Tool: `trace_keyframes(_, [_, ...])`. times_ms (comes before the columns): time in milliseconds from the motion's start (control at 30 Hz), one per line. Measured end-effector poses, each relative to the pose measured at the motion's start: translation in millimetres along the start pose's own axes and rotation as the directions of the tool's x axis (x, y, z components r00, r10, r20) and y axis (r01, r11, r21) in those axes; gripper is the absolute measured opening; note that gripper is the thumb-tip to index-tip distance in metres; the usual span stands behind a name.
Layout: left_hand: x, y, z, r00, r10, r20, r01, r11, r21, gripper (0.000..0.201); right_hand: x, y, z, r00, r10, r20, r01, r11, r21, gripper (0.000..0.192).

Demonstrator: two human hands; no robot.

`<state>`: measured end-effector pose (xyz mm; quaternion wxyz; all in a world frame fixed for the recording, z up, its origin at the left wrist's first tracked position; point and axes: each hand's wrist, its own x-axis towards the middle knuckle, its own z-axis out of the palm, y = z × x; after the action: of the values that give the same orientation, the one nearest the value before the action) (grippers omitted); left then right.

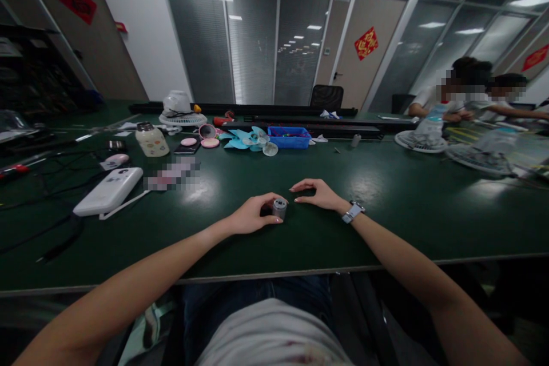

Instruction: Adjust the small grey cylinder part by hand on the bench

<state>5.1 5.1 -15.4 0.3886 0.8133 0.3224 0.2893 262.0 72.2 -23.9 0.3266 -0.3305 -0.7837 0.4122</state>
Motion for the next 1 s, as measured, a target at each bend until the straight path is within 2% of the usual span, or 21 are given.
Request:
trace_keyframes(200, [0.5, -1.3, 0.7, 1.0, -0.003, -0.001, 0.003, 1.0, -0.003, 0.041, -0.7, 1.3, 2.8, 1.0, 0.015, -0.008, -0.015, 0.998, 0.069, 0.043])
trace_keyframes(333, [0.6, -2.7, 0.9, 1.0, 0.007, -0.006, -0.007, 1.0, 0.0, 0.041, -1.2, -9.4, 10.3, 0.993, -0.037, -0.114, 0.051, 0.991, 0.123, 0.044])
trace_keyframes(467, [0.4, -4.6, 1.8, 1.0, 0.007, -0.014, -0.007, 1.0, -0.001, 0.041, -3.3, -33.1, 31.2, 0.97, -0.117, -0.214, 0.157, 0.972, 0.176, 0.044])
trace_keyframes(667, [0.6, -8.2, 2.7, 1.0, 0.009, -0.024, -0.009, 1.0, -0.01, 0.048, -6.7, -59.3, 59.0, 0.963, -0.181, -0.198, 0.226, 0.946, 0.234, 0.036])
trace_keyframes(767, [0.8, -7.6, 2.2, 1.0, 0.014, -0.016, -0.014, 1.0, -0.01, 0.041, -7.3, -60.6, 61.1, 0.964, -0.2, -0.176, 0.237, 0.946, 0.223, 0.031])
trace_keyframes(1000, [0.3, -5.1, 1.6, 1.0, 0.021, -0.013, -0.021, 1.0, -0.008, 0.041, -6.4, -58.3, 58.5, 0.959, -0.215, -0.185, 0.248, 0.952, 0.181, 0.03])
